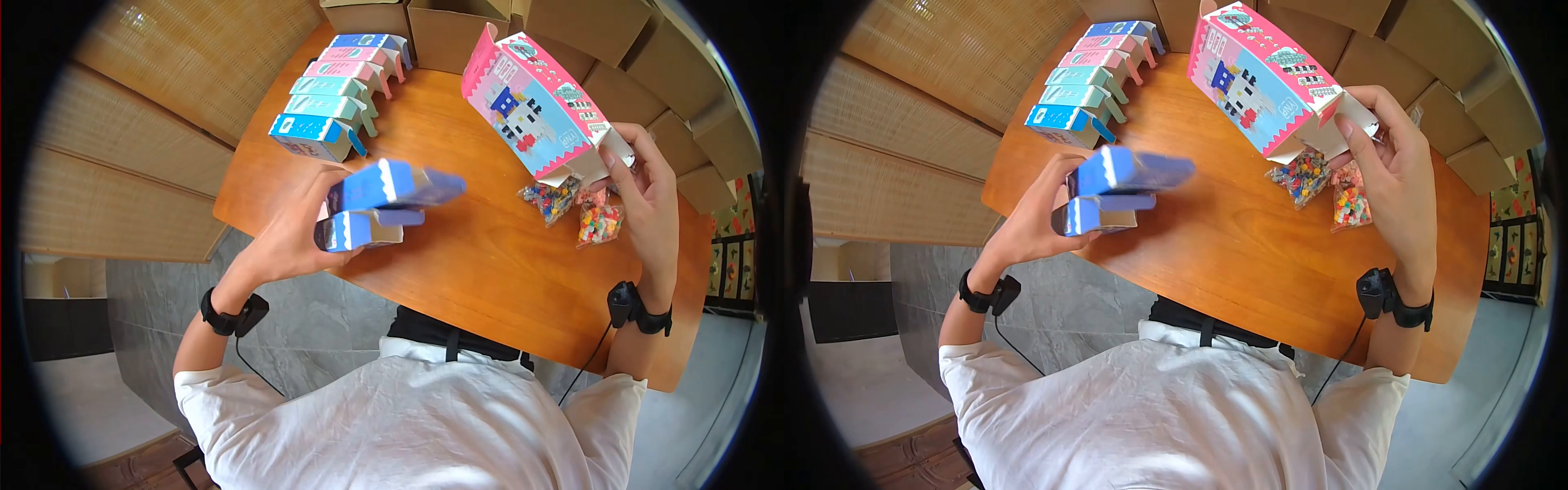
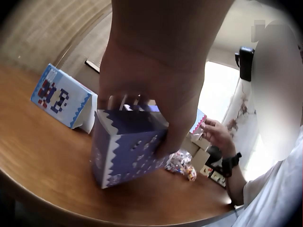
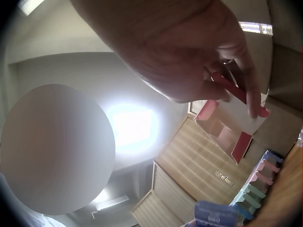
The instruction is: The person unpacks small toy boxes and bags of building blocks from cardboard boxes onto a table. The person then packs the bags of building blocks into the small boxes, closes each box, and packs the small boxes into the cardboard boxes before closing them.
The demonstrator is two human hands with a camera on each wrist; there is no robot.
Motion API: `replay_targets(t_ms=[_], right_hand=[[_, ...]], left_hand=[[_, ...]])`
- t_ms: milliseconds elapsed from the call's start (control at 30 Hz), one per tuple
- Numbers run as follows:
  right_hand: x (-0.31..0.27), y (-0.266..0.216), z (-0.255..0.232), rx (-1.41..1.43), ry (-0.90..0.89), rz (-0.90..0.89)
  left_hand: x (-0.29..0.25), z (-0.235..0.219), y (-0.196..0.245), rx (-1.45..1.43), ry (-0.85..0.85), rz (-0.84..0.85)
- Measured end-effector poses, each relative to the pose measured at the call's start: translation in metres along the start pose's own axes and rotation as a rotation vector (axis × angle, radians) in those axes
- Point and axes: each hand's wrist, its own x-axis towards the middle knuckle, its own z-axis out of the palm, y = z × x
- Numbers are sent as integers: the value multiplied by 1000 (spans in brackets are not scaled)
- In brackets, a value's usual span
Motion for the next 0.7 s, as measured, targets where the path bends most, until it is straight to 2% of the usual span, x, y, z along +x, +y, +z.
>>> replay_targets(t_ms=[100,233,300,400,533,600,700], right_hand=[[0,-1,-3,41,-30,4],[0,-2,-2,40,-39,24],[0,-2,-2,46,-49,39],[0,-1,-1,5,-18,-1],[0,-2,-1,20,-23,4],[-1,-3,-1,24,-20,5],[-1,-5,-4,29,-43,37]], left_hand=[[-4,4,-14,-448,-12,-63],[-3,1,-22,-470,-75,-112],[0,-1,-18,-181,-45,-37],[1,-1,-11,-30,-71,55],[1,5,-11,156,-54,45],[-2,6,-11,394,-16,98],[-8,5,-3,285,47,114]])
